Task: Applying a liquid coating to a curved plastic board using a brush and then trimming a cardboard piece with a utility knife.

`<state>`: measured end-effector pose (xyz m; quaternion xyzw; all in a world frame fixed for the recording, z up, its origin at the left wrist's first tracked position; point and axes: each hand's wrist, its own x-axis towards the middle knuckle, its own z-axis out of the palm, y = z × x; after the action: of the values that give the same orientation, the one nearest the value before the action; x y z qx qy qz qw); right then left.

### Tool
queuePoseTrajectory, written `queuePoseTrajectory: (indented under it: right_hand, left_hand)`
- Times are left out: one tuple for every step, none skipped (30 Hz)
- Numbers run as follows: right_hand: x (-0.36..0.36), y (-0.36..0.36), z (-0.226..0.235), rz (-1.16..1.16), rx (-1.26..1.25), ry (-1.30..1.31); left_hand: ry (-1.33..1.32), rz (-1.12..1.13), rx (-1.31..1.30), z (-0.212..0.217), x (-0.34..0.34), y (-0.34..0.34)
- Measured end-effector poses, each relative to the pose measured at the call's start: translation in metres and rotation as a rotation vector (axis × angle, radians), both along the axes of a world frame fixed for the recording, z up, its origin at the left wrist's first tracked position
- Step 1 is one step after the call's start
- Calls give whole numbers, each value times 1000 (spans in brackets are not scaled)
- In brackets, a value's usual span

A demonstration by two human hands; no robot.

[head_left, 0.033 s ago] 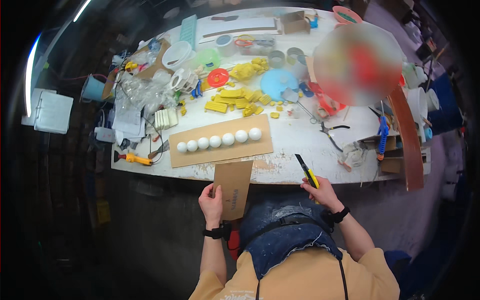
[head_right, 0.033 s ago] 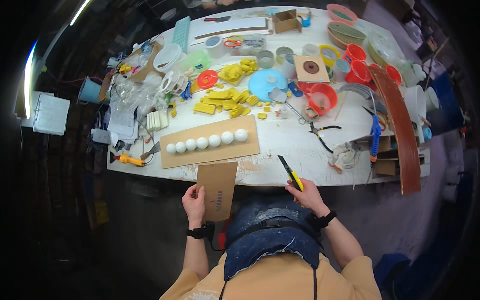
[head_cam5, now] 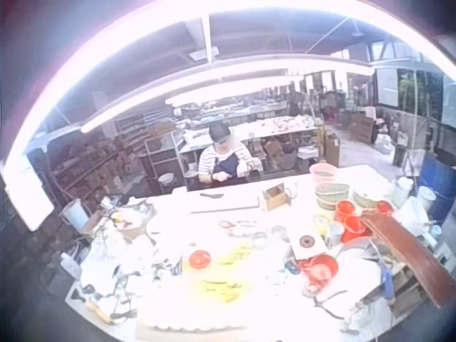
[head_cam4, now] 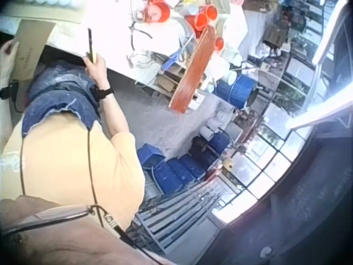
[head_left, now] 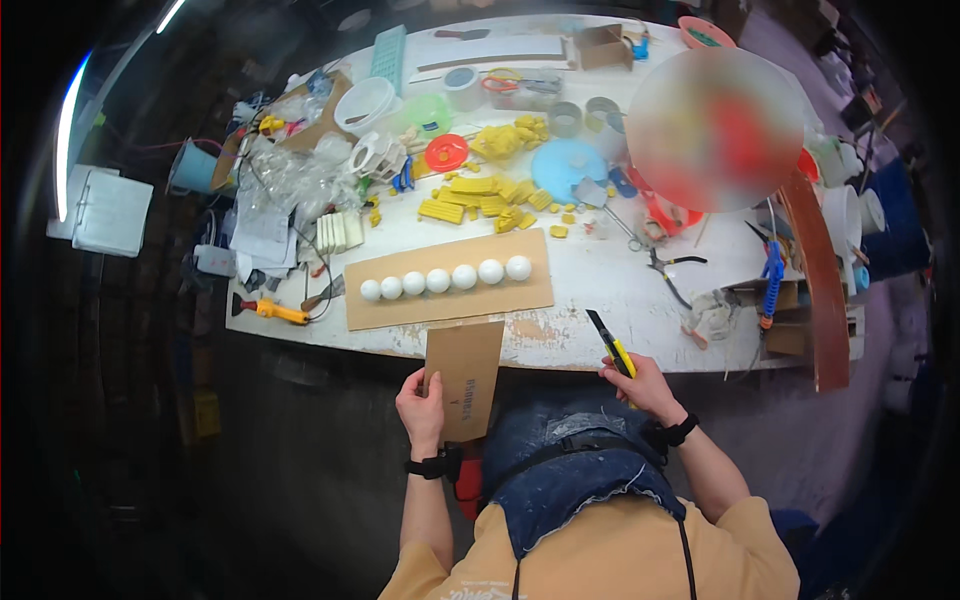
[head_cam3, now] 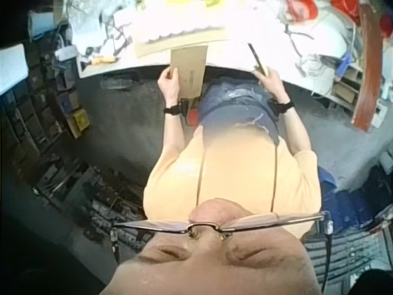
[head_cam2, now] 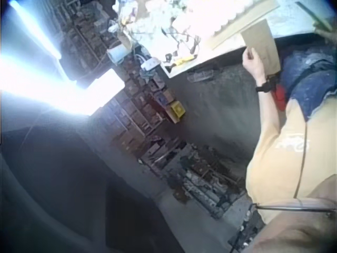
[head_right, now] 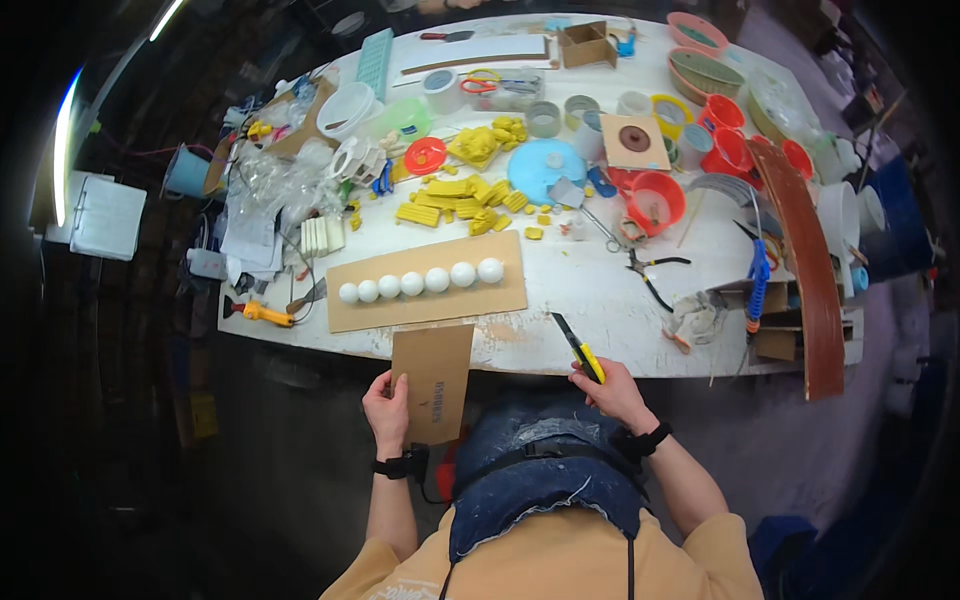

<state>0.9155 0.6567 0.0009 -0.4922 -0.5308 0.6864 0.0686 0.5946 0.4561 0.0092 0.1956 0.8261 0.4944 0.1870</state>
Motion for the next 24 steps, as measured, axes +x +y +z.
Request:
queuePoseTrajectory:
  right_hand:
    - [-12, 3, -1, 67, -11, 11]
    - [-24, 6, -1, 133, -23, 21]
    - [-34, 9, 1, 180, -19, 13]
    - [-42, 13, 1, 212, -21, 15]
    - [-48, 15, 2, 266, -23, 2]
    - [-57, 16, 1, 313, -26, -6]
    - [-65, 18, 0, 339, -34, -4]
    - [-76, 21, 1, 355, -34, 0]
    - [-85, 21, 4, 396, 0, -21]
    - [-96, 25, 8, 443, 43, -37]
    - [-104, 24, 12, 455, 45, -37]
    - [-115, 22, 17, 468, 10, -21]
    - [-125, 20, 20, 479, -24, -6]
    - [-135, 20, 21, 480, -20, -8]
    - [-147, 19, 22, 515, 11, 15]
    - [-159, 17, 22, 548, 40, 38]
    - [-171, 14, 19, 561, 60, 49]
    - [-185, 13, 17, 551, 60, 44]
    - [-199, 11, 15, 577, 86, 25]
    - [-213, 8, 14, 603, 111, 5]
    - [-227, 8, 19, 598, 106, -6]
    - [-244, 7, 29, 608, 125, -17]
    - [-260, 7, 33, 620, 143, -28]
    - [-273, 4, 32, 612, 133, -40]
  left_hand:
    - [-5, 35, 32, 0, -5, -9]
    - [3, 68, 30, 2, -12, -17]
    - [-21, 111, 22, 6, -15, -24]
    - [-45, 153, 18, 12, -17, -28]
    - [-11, 195, -24, 19, -19, -32]
    - [-4, 219, -26, 20, -27, -39]
    - [77, 275, -49, 20, -37, -46]
    - [156, 328, -73, 22, -48, -52]
    - [208, 375, -113, 26, -58, -57]
    - [293, 411, -131, 26, -72, -63]
    - [370, 421, -160, 28, -86, -69]
    - [446, 425, -187, 31, -99, -68]
    - [444, 429, -183, 32, -110, -63]
    - [465, 424, -177, 33, -122, -57]
    - [488, 413, -171, 33, -135, -52]
    - [486, 408, -166, 29, -147, -49]
    - [509, 385, -220, 23, -160, -45]
    - [530, 358, -276, 21, -172, -40]
    - [535, 338, -272, 17, -181, -35]
    - [530, 326, -271, 13, -192, -30]
    - [519, 268, -293, 11, -200, -24]
    - [511, 212, -317, 7, -208, -20]
    - [542, 181, -303, 0, -216, -18]
    - [531, 168, -307, -4, -222, -15]
